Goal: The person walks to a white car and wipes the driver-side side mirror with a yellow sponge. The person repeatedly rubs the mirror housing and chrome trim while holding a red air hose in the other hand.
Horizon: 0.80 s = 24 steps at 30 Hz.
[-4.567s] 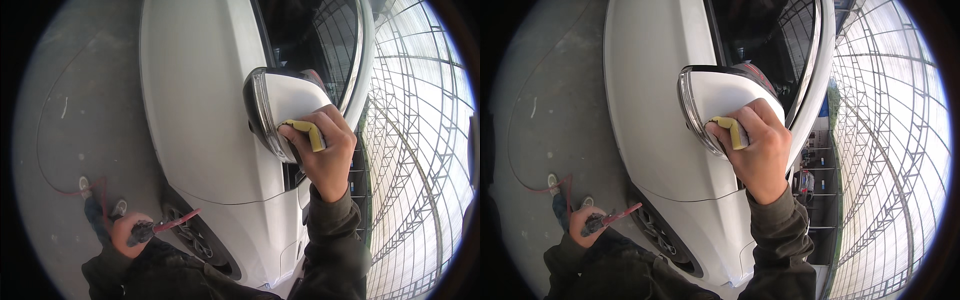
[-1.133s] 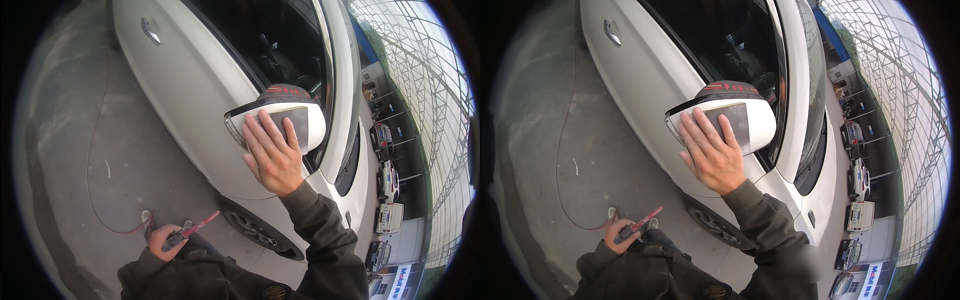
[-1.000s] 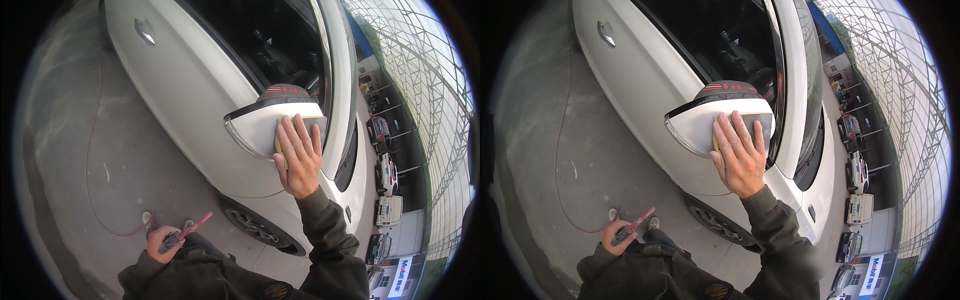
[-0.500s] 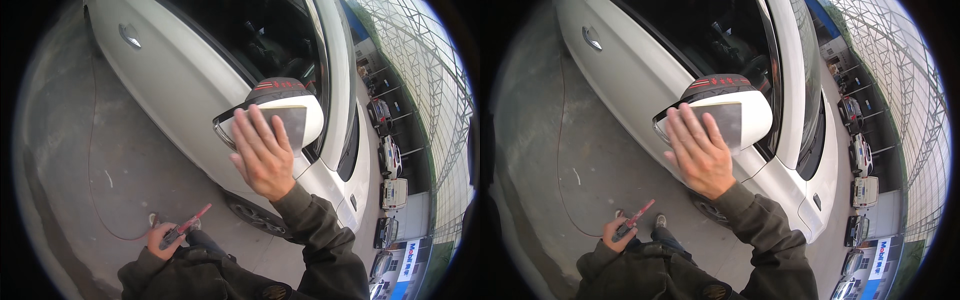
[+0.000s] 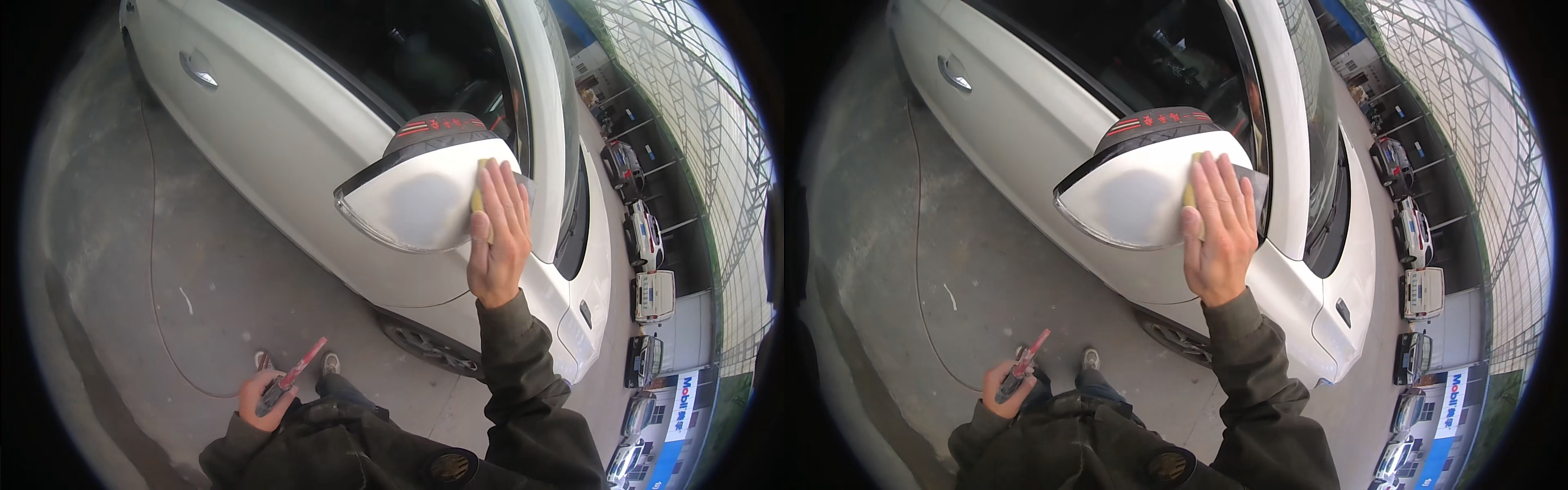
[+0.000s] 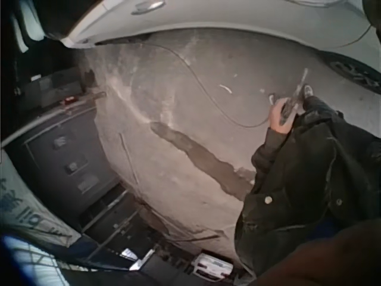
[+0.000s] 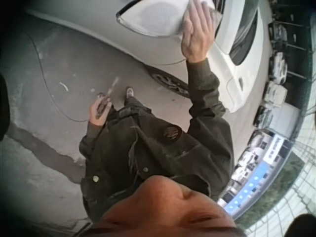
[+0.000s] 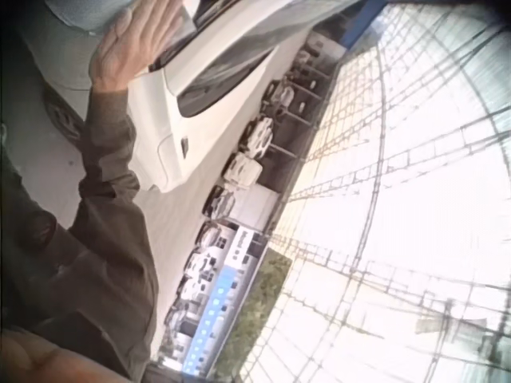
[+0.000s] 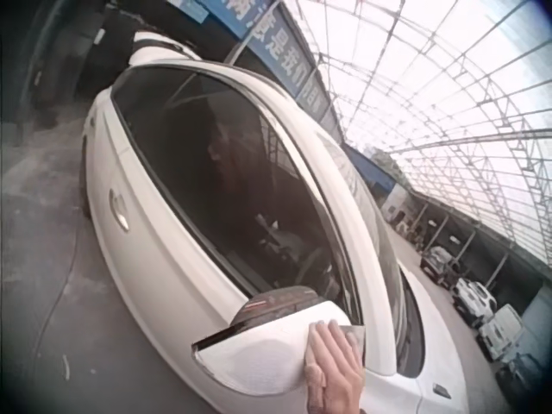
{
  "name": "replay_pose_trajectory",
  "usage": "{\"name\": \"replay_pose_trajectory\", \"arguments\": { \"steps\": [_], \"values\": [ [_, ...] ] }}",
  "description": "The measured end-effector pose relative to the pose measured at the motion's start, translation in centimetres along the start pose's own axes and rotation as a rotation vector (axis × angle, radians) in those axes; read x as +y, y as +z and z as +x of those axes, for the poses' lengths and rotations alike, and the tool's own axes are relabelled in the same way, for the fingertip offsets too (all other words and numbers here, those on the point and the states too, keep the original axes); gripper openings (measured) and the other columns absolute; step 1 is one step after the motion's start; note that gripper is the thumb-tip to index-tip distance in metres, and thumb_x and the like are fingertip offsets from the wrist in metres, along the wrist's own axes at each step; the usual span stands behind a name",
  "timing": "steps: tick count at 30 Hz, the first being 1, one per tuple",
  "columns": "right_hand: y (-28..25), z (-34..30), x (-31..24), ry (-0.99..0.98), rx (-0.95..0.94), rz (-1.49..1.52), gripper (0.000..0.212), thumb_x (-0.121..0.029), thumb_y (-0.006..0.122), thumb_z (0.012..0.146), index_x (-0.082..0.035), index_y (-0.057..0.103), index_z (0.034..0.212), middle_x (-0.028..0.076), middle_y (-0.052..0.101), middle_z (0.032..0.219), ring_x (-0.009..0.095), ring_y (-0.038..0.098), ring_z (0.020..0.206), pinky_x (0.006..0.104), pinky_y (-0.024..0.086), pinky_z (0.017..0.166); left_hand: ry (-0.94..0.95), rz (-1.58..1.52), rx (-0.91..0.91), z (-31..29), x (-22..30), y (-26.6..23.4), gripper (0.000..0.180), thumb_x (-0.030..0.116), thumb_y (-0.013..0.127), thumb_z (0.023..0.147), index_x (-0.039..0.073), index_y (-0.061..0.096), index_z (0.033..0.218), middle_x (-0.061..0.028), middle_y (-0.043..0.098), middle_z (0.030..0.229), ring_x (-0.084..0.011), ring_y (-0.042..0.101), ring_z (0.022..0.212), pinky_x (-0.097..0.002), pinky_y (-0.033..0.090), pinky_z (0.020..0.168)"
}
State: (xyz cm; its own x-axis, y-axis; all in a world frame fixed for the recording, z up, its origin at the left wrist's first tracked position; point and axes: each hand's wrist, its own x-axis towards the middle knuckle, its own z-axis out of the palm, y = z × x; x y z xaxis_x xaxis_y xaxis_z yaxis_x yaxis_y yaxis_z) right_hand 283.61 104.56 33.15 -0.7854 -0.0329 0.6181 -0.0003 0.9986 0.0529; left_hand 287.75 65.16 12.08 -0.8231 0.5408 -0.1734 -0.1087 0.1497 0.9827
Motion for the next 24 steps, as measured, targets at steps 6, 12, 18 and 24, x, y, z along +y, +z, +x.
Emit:
{"name": "replay_pose_trajectory", "arguments": {
  "steps": [6,12,18,24],
  "values": [
    [1.1,1.3,-6.5,-0.130,-0.094,-0.058,0.051,-0.022,0.066,0.102,-0.002,0.064,0.149,0.014,0.056,0.162,0.035,0.043,0.158,0.0549,0.024,0.131,0.031,0.031,-0.063,0.7,0.4,1.2,0.018,0.009,0.082,0.089,-0.002,0.073,0.101,-0.0105,0.071,0.085,-0.0207,0.067,0.078,-0.0346,0.053,0.076],
    [0.2,-2.3,1.0,0.048,0.022,-0.024,0.061,-0.021,0.072,0.098,-0.005,0.059,0.154,0.012,0.054,0.164,0.036,0.044,0.157,0.0550,0.029,0.129,-0.007,0.002,-0.077,0.9,1.3,1.3,0.015,0.010,0.081,0.092,-0.002,0.073,0.097,-0.0088,0.070,0.084,-0.0171,0.065,0.076,-0.0333,0.051,0.074],
    [0.9,-1.9,-3.7,-0.186,-0.096,-0.046,0.066,-0.027,0.078,0.092,-0.007,0.061,0.153,0.010,0.053,0.166,0.032,0.041,0.159,0.0525,0.021,0.132,-0.064,-0.046,-0.079,1.0,2.4,1.5,0.014,0.010,0.080,0.095,-0.002,0.073,0.093,-0.0068,0.068,0.082,-0.0149,0.062,0.075,-0.0328,0.049,0.072],
    [1.4,-2.5,-2.0,0.123,0.103,-0.015,0.058,-0.023,0.071,0.101,-0.003,0.058,0.154,0.011,0.052,0.166,0.032,0.041,0.159,0.0544,0.028,0.130,-0.125,-0.041,-0.070,0.3,2.2,1.0,0.016,0.013,0.080,0.097,-0.001,0.073,0.095,-0.0032,0.067,0.080,-0.0103,0.058,0.077,-0.0311,0.048,0.071]
  ]
}}
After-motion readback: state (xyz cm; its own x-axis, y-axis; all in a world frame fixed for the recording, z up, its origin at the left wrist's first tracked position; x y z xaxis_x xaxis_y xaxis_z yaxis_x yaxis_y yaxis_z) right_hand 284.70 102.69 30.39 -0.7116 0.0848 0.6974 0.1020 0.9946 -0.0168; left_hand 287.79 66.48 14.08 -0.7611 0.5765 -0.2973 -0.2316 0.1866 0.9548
